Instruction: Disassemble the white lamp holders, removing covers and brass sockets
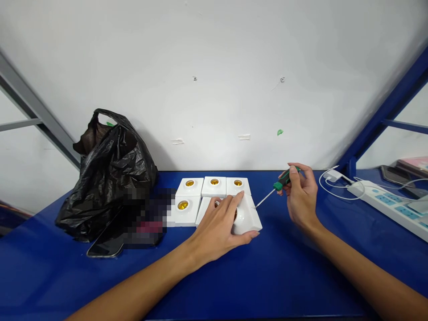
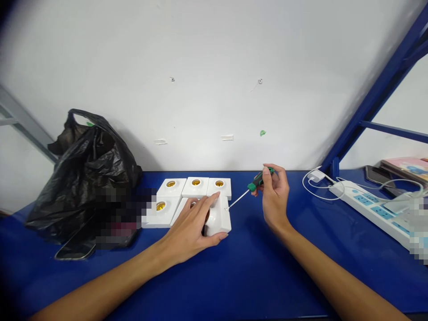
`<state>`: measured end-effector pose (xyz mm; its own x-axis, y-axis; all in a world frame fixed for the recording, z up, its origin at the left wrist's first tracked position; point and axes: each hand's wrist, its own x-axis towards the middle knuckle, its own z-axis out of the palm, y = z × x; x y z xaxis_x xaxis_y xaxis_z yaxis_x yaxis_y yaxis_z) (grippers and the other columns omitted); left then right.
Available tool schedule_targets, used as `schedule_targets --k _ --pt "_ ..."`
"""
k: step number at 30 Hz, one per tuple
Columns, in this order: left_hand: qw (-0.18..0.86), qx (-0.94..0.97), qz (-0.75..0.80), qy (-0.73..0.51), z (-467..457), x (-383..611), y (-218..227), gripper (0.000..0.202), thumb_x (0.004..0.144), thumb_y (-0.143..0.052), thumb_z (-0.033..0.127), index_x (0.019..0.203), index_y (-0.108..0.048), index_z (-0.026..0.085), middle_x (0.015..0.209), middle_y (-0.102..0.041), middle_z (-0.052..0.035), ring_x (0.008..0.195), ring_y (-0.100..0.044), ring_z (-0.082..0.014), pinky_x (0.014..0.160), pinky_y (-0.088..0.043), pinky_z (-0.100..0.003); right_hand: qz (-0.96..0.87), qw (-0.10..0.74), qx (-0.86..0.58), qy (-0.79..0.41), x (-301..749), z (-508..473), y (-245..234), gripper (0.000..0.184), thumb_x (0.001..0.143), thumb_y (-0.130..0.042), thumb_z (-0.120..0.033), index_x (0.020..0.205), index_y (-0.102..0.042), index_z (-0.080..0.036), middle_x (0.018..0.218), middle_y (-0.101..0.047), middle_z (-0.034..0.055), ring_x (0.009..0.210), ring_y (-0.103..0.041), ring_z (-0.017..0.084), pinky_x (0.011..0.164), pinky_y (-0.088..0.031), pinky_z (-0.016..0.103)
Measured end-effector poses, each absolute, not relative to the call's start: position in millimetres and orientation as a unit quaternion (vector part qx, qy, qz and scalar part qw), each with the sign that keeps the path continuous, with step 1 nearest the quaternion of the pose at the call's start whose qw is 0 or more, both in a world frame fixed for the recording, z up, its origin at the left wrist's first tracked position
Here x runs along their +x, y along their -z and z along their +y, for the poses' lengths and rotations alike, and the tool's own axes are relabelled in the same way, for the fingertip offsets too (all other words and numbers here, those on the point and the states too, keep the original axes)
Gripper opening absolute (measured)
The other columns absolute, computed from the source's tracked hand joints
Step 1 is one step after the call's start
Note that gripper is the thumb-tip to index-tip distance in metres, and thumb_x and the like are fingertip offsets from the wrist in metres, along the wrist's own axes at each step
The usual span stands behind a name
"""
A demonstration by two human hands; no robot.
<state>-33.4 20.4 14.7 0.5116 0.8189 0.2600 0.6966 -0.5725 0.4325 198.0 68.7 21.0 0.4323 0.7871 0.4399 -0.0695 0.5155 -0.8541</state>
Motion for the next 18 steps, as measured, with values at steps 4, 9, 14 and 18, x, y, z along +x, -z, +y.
schedule_targets --k 4,9,14,18 --pt "0.140 0.857 0.437 -0.234 20.9 -33.2 -13.2 0.094 0.086 -0.073 0.067 0.159 -0.036 0.022 0.136 -0.060 -0.0133 0.114 -0.053 -0.0353 0.105 -0.043 -0.054 -0.437 0.739 -0.417 -0.298 197.9 69.8 -20.2 0.033 0.090 -0.074 -0.053 0.103 -0.063 -0.025 0.064 -0.062 -0.0066 0.044 -0.059 0.011 0.040 -0.042 0.022" --pt "0.138 0.858 0.432 -0.241 21.1 -33.2 -13.1 0.093 0.085 -0.075 0.066 0.158 -0.037 0.023 0.132 -0.061 -0.0126 0.112 -0.055 -0.0342 0.104 -0.043 -0.053 -0.429 0.738 -0.423 -0.305 196.9 69.6 -20.3 0.035 0.088 -0.077 -0.053 0.101 -0.063 -0.024 0.061 -0.061 -0.0076 0.042 -0.058 0.010 0.039 -0.041 0.021" --pt "0.141 0.858 0.436 -0.234 20.5 -32.8 -14.4 0.094 0.084 -0.077 0.064 0.156 -0.037 0.020 0.130 -0.062 -0.0120 0.111 -0.054 -0.0339 0.103 -0.043 -0.052 -0.408 0.744 -0.416 -0.326 194.4 68.5 -21.3 0.036 0.085 -0.080 -0.052 0.099 -0.063 -0.024 0.060 -0.061 -0.0079 0.041 -0.058 0.010 0.038 -0.039 0.021" --pt "0.143 0.856 0.435 -0.241 19.9 -31.7 -14.7 0.092 0.084 -0.077 0.064 0.156 -0.037 0.023 0.132 -0.062 -0.0110 0.112 -0.055 -0.0336 0.103 -0.043 -0.051 -0.384 0.740 -0.421 -0.358 193.1 69.1 -19.3 0.041 0.080 -0.084 -0.054 0.093 -0.059 -0.024 0.059 -0.059 -0.0093 0.041 -0.056 0.009 0.038 -0.038 0.020"
